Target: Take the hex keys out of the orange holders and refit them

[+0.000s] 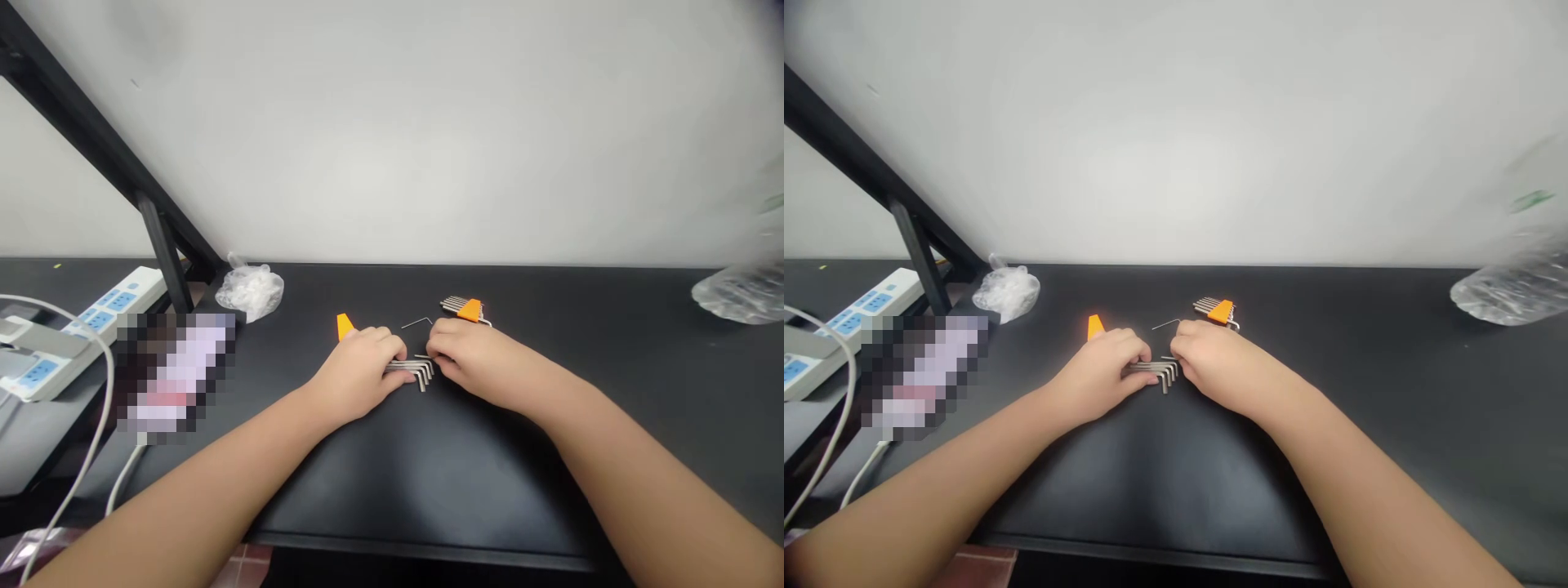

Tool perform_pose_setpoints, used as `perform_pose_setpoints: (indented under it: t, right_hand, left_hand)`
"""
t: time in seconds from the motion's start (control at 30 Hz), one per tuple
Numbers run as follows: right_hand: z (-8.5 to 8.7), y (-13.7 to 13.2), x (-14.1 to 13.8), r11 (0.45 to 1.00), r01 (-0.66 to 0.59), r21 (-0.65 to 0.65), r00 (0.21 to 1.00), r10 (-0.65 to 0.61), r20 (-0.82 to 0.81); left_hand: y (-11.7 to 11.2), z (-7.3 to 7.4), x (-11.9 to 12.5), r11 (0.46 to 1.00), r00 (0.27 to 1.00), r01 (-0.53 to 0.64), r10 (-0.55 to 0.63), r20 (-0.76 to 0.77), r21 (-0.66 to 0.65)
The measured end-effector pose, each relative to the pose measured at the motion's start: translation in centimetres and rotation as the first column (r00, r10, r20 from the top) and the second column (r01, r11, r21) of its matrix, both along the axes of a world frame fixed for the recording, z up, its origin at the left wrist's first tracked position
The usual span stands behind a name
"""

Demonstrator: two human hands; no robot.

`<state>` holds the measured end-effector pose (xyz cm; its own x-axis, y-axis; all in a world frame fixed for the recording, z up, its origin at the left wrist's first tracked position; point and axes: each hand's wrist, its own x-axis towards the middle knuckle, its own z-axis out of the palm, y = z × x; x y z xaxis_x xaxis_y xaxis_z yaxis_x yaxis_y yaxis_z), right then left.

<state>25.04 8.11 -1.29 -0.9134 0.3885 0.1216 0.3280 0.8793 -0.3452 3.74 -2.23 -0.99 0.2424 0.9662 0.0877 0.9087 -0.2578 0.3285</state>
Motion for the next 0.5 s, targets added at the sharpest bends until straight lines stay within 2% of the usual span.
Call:
perform_pose_setpoints:
  t: [0.23, 0.5]
  right_hand:
    - [-0.07, -0.33, -0.06, 0.995, 0.079, 0.060, 0.996, -0.080, 0.025]
    - [0.38, -0.04, -0.19, 0.982, 0.074, -0.176, 0.991, -0.092, -0.094]
  left_hand:
    - [-0.03, -0.05, -0.05, 1.000, 1.000, 0.007, -0.007, 0.006, 0.010]
    - [-0.13, 0.11, 0.06, 1.000, 0.999, -0.029, 0.029, 0.047, 0.003]
